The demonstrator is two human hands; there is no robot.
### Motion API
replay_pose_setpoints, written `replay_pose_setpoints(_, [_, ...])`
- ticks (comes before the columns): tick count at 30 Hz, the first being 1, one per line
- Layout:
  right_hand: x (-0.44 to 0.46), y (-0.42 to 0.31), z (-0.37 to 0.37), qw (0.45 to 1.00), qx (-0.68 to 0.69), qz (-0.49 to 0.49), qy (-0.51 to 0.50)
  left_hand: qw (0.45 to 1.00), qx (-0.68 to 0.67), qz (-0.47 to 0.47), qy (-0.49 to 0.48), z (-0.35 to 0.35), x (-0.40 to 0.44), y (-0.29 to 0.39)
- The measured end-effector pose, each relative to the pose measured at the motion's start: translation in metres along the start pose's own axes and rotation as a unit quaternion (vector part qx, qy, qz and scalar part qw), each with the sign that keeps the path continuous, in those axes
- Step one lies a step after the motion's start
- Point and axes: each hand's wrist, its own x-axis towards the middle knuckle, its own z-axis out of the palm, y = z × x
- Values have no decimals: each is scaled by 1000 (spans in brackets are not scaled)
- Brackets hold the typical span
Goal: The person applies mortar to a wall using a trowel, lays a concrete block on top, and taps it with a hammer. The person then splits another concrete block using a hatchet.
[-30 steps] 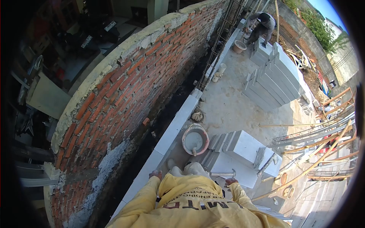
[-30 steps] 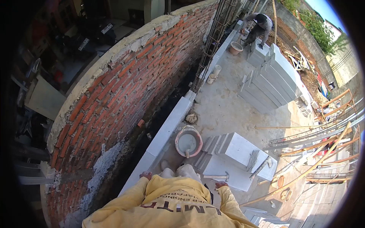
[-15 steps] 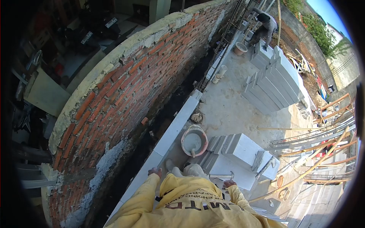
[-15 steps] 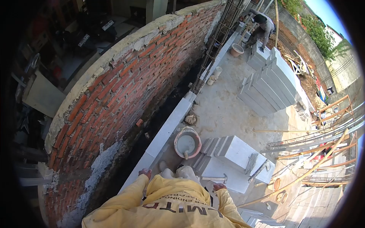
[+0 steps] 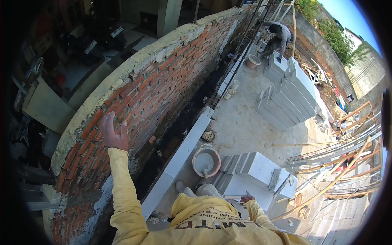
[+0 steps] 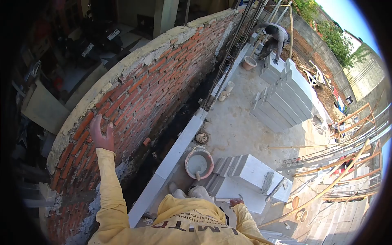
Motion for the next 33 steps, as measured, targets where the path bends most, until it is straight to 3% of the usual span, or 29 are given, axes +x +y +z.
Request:
replay_pose_setpoints(2, [24,5,-1,999,-30,-38,-3,992,91,57,69,-13,54,-40])
replay_pose_setpoints(4, [6,-13,2,999,-12,-33,4,976,185,81,76,-17,92,-78])
replay_pose_setpoints(7, [-18,-19,6,999,22,-36,22,949,313,-18,-2,-10,107,-123])
replay_pose_setpoints(9, [1,-5,10,996,-79,-36,25,929,344,-113,-80,-3,107,-133])
replay_pose_setpoints(10, [10,-1,11,922,-366,-124,-29,912,354,-162,-130,-8,109,-117])
replay_pose_setpoints(11, [15,1,11,761,-604,-236,-26,906,353,-178,-152,-14,110,-93])
replay_pose_setpoints(13, [32,17,11,747,-607,-262,-69,897,344,-206,-185,-20,116,-78])
replay_pose_setpoints(16, [23,-23,7,883,-436,-163,-59,902,321,-229,-175,-17,117,-81])
replay_pose_setpoints(19, [-7,-77,4,953,-285,-98,-21,914,302,-226,-152,-20,116,-83])
replay_pose_setpoints(23, [-28,-114,-2,973,-213,-91,7,927,285,-210,-121,-16,112,-92])
replay_pose_setpoints(33, [-47,-139,-1,974,-198,-110,29,936,274,-198,-104,-17,109,-97])
